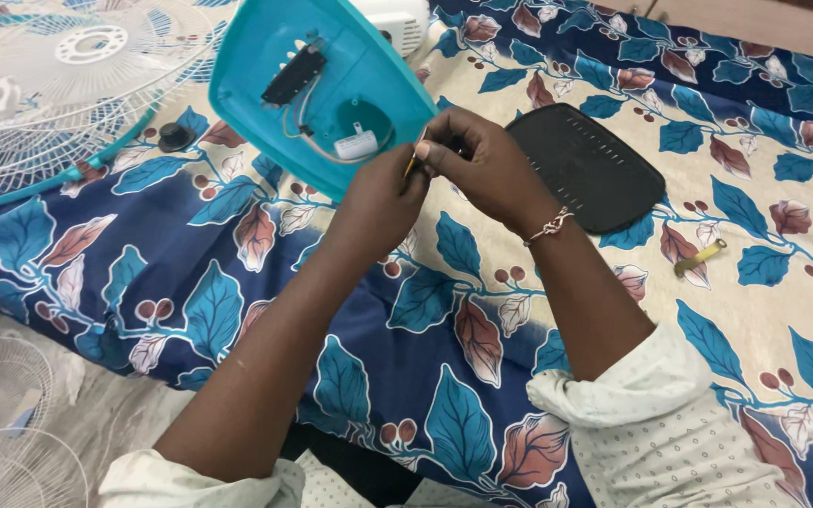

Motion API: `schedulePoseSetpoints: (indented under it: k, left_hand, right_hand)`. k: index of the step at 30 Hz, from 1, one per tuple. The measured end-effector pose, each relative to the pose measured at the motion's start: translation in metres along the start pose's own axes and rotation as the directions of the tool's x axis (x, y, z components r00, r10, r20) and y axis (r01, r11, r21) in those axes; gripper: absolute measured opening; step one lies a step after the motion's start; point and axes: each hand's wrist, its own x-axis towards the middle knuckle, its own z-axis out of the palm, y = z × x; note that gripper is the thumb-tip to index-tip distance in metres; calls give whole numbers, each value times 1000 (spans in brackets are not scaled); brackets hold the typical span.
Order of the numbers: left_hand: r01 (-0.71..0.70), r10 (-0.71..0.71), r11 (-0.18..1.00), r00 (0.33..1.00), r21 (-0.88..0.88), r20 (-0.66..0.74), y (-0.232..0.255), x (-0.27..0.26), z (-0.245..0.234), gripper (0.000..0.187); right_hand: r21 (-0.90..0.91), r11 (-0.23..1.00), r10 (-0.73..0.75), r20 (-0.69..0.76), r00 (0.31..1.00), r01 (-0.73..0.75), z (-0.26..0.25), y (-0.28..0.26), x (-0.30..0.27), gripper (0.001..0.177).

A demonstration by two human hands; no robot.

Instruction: The person disassembles a teal and white electric fan, removes the motor housing, and uses a screwdriver to adjust internal components and wiring. They manipulate screws and wires inside the fan casing while lying on a bed.

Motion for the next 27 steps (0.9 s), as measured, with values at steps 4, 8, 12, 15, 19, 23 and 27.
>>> schedulePoseSetpoints:
  k: [4,8,12,15,19,23,27]
  left_hand:
    - [-99,95,992,994,-78,-59,-2,-20,-26,31]
    - [151,-150,989,981,-4,-125,-11,-40,-51,27]
    - [-26,148,946,922,324,-359,-41,-48,-74,16]
    - [46,173,902,874,430,-455,-75,-50,-78,31]
    - [250,-101,934,869,254,-485,-114,-49,-74,49]
    - [199,-70,919,932,340,-356,-132,-43,-78,52]
    - [316,-369,924,886,-218,-282,-135,-14,-74,52]
  right_hand:
    - [8,999,-39,-58,998,40,26,-1,11,10]
    - [138,980,-124,-119,985,141,45,7,24,8]
    - [-34,994,-111,-176,978,107,51,15,32,13]
    - [28,998,-51,-219,974,59,54,18,37,10]
    - [-232,972,-44,-281,959,-23,54,18,36,12]
    - [-355,935,-119,-313,942,0,47,14,38,14]
    - [-398,904,3,-354,935,-154,39,10,36,18]
